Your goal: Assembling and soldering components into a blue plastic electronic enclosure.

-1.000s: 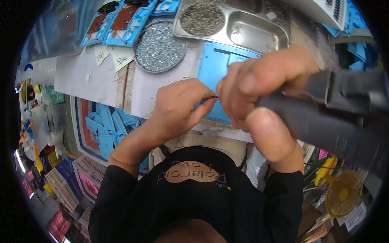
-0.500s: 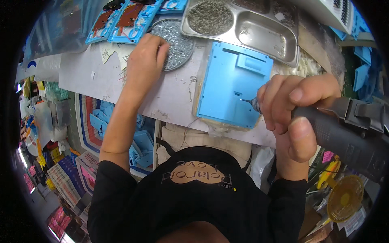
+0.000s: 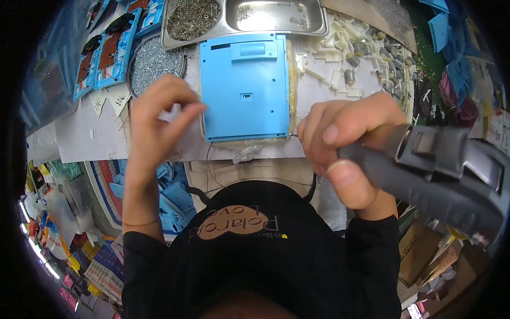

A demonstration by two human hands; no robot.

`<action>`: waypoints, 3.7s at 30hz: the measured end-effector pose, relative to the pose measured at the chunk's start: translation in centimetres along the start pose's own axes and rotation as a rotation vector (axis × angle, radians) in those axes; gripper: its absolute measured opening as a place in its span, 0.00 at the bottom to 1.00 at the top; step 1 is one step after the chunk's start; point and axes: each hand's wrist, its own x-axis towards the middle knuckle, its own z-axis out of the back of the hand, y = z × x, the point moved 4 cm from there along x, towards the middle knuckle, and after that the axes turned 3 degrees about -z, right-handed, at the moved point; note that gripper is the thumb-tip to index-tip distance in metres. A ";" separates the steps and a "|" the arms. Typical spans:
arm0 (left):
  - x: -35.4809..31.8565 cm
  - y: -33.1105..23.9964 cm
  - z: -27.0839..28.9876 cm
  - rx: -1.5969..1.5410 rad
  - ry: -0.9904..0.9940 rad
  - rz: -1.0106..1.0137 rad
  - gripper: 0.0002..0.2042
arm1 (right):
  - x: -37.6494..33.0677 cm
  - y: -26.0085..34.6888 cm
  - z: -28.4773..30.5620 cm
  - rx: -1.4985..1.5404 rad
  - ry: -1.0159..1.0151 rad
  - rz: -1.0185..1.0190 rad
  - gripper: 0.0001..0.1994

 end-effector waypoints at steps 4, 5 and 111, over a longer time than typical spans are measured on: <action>0.7 -2.8 -4.1 0.135 0.016 -0.418 0.10 | -0.9 -0.5 -0.1 0.011 0.055 0.004 0.15; 0.6 -2.6 -4.9 0.141 0.047 -0.419 0.10 | -1.0 -0.7 -0.2 0.006 0.062 0.005 0.14; -2.9 1.0 -1.8 0.031 -0.378 -0.344 0.10 | 10.1 -2.4 -7.1 0.077 0.267 -0.013 0.12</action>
